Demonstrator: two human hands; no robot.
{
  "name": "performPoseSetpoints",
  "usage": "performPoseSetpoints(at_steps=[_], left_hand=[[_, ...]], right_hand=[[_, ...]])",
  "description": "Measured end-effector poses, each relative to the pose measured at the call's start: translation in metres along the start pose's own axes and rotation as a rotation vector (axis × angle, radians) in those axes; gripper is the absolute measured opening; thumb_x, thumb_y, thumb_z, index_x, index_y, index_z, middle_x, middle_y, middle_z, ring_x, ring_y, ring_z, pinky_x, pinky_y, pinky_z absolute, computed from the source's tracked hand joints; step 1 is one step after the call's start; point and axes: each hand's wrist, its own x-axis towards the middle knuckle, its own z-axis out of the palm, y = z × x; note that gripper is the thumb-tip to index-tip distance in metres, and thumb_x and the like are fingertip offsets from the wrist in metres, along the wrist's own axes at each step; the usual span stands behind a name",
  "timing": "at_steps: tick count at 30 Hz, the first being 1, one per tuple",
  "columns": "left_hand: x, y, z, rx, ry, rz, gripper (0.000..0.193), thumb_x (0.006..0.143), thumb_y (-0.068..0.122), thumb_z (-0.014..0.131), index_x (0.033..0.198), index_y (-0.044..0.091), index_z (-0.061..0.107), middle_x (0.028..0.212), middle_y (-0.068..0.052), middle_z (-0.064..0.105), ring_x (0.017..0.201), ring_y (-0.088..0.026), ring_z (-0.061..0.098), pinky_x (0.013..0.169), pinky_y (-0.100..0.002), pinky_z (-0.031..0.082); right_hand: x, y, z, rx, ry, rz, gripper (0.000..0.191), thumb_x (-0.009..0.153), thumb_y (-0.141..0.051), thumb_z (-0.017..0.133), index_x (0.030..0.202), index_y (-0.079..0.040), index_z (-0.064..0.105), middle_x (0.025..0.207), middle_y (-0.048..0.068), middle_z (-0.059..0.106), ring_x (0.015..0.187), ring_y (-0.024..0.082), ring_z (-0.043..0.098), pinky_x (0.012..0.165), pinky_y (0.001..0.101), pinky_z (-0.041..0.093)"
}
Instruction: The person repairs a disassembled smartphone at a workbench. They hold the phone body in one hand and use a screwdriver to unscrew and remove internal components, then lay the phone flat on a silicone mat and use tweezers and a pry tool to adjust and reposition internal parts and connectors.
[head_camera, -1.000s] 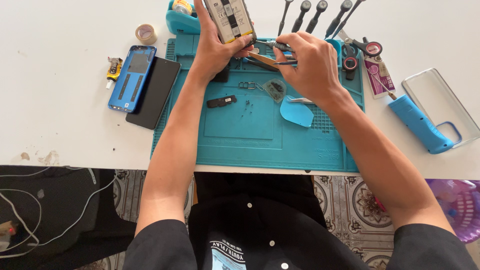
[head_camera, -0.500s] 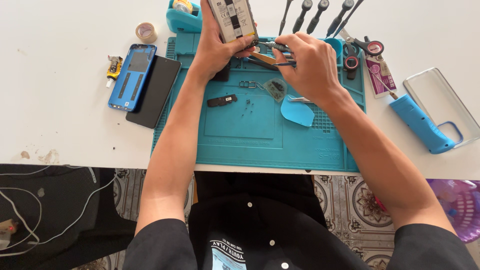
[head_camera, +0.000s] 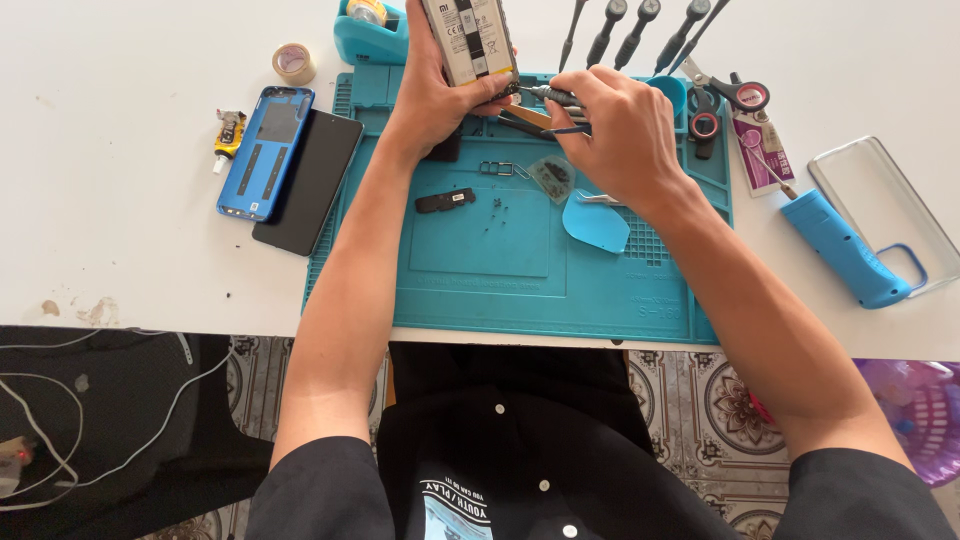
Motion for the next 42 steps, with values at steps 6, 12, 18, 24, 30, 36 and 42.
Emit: performPoseSetpoints(at_steps=[6, 12, 18, 24, 30, 36, 42], left_hand=[[0.0, -0.001, -0.001, 0.028, -0.016, 0.025, 0.089, 0.103, -0.007, 0.076, 0.154, 0.017, 0.008, 0.129, -0.018, 0.073, 0.103, -0.026, 0.082, 0.081, -0.036, 0.068], [0.0, -0.004, 0.0, 0.103, -0.015, 0.051, 0.096, 0.102, -0.006, 0.077, 0.157, 0.019, 0.001, 0.13, -0.017, 0.071, 0.103, -0.025, 0.083, 0.08, -0.034, 0.068], [-0.001, -0.004, 0.001, 0.136, 0.002, 0.097, 0.104, 0.102, -0.005, 0.08, 0.159, 0.02, -0.003, 0.131, -0.017, 0.069, 0.106, -0.024, 0.081, 0.079, -0.034, 0.068], [-0.002, -0.004, 0.002, 0.156, -0.006, 0.068, 0.101, 0.102, -0.002, 0.08, 0.159, 0.021, -0.001, 0.129, -0.016, 0.071, 0.103, -0.023, 0.082, 0.08, -0.033, 0.068], [-0.002, -0.004, 0.002, 0.175, -0.012, 0.092, 0.1, 0.102, -0.002, 0.081, 0.158, 0.021, 0.001, 0.135, -0.016, 0.065, 0.11, -0.024, 0.08, 0.08, -0.034, 0.068], [-0.002, -0.004, 0.002, 0.188, -0.005, 0.102, 0.105, 0.1, -0.002, 0.081, 0.159, 0.022, -0.002, 0.135, -0.016, 0.063, 0.11, -0.024, 0.08, 0.079, -0.033, 0.068], [-0.001, -0.002, 0.003, 0.128, -0.006, 0.094, 0.108, 0.098, -0.003, 0.082, 0.158, 0.022, -0.004, 0.136, -0.016, 0.063, 0.11, -0.023, 0.08, 0.079, -0.034, 0.068]], right_hand=[[0.0, -0.001, 0.0, -0.005, -0.007, 0.006, 0.018, 0.102, -0.018, 0.077, 0.111, -0.003, 0.074, 0.082, 0.009, 0.068, 0.061, 0.021, 0.063, 0.053, 0.0367, 0.045], [-0.001, -0.001, 0.001, -0.039, -0.005, -0.027, 0.019, 0.101, -0.019, 0.075, 0.112, -0.003, 0.074, 0.092, 0.011, 0.074, 0.068, 0.024, 0.069, 0.059, 0.0371, 0.05], [0.002, -0.007, 0.002, -0.071, -0.051, 0.068, 0.021, 0.106, -0.027, 0.076, 0.105, -0.006, 0.075, 0.084, 0.01, 0.073, 0.063, 0.025, 0.068, 0.056, 0.0385, 0.05], [0.001, -0.006, -0.002, -0.073, -0.104, 0.057, 0.024, 0.102, -0.025, 0.073, 0.108, -0.002, 0.072, 0.079, 0.012, 0.072, 0.064, 0.027, 0.069, 0.055, 0.041, 0.048], [0.002, -0.005, 0.0, -0.143, -0.041, 0.05, 0.038, 0.097, -0.039, 0.077, 0.105, -0.002, 0.072, 0.075, 0.015, 0.071, 0.058, 0.026, 0.068, 0.051, 0.0387, 0.049], [0.002, -0.01, 0.002, -0.145, -0.115, 0.154, 0.036, 0.108, -0.037, 0.073, 0.098, -0.004, 0.07, 0.073, 0.012, 0.071, 0.057, 0.026, 0.067, 0.052, 0.0398, 0.048], [0.003, -0.008, 0.0, -0.048, -0.138, 0.099, 0.035, 0.097, -0.031, 0.073, 0.115, -0.001, 0.067, 0.065, 0.012, 0.066, 0.055, 0.028, 0.066, 0.049, 0.0414, 0.046]])
